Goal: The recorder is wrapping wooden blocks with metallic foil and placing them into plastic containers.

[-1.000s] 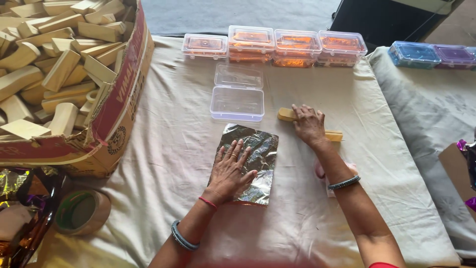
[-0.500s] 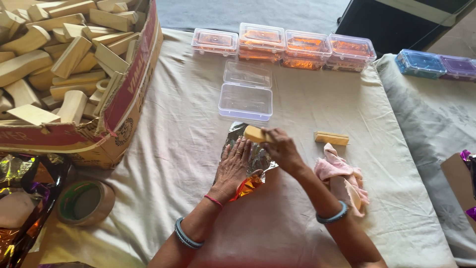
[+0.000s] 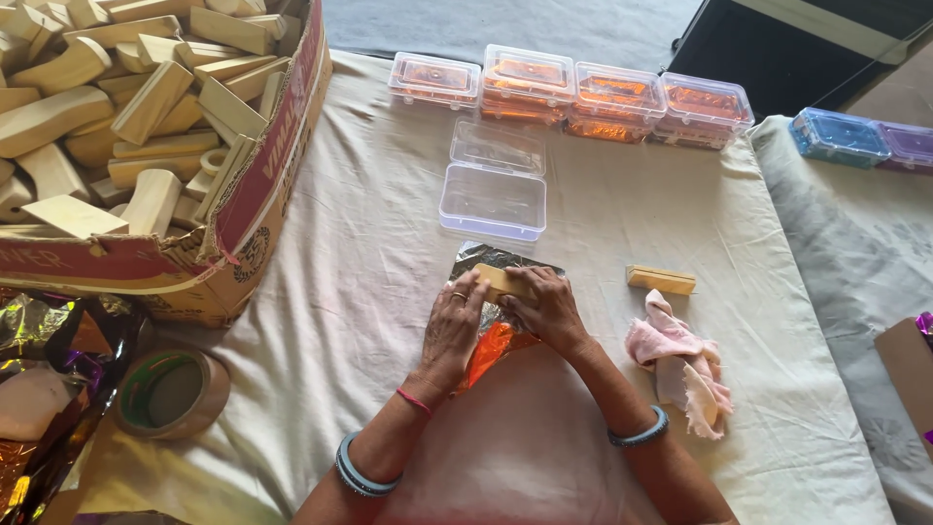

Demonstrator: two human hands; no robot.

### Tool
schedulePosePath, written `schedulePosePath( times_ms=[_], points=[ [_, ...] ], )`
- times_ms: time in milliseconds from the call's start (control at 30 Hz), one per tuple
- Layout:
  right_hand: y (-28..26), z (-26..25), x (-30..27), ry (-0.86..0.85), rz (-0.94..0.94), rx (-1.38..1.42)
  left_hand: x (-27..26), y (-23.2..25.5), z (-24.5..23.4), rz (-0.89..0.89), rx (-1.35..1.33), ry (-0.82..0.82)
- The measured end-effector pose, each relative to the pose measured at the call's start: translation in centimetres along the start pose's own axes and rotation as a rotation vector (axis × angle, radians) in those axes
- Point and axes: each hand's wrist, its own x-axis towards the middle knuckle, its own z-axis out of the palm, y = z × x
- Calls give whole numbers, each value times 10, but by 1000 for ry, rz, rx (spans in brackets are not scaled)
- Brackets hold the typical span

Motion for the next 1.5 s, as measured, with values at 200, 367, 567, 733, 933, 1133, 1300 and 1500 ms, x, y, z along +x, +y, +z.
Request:
schedulePosePath(
  times_ms=[200,367,567,733,933,1133,1300,1500],
  points=[
    [41,0,-4,210,205,-53,11,12,-51,90,-441,-250],
    [57,-4,-1,51,330,-153,9,20,-64,371,-414,-312],
    [45,-12,5,-6,416,-82,5,19,-58,416,-467,-296],
    [48,-13,20,-69,483,-47,8,15,-61,297,-534,-415],
    [60,-2,36,-158,429,-103,9,15,-65,391,-528,-323],
    [47,-2,44,-120,447,202,7,15,-63,404,-504,-296],
    [58,13,39,-78,291,182,8,16,-66,425,-474,-312],
    [10,6,8,67,191,129,7,17,-67,412,-503,-271]
  ],
)
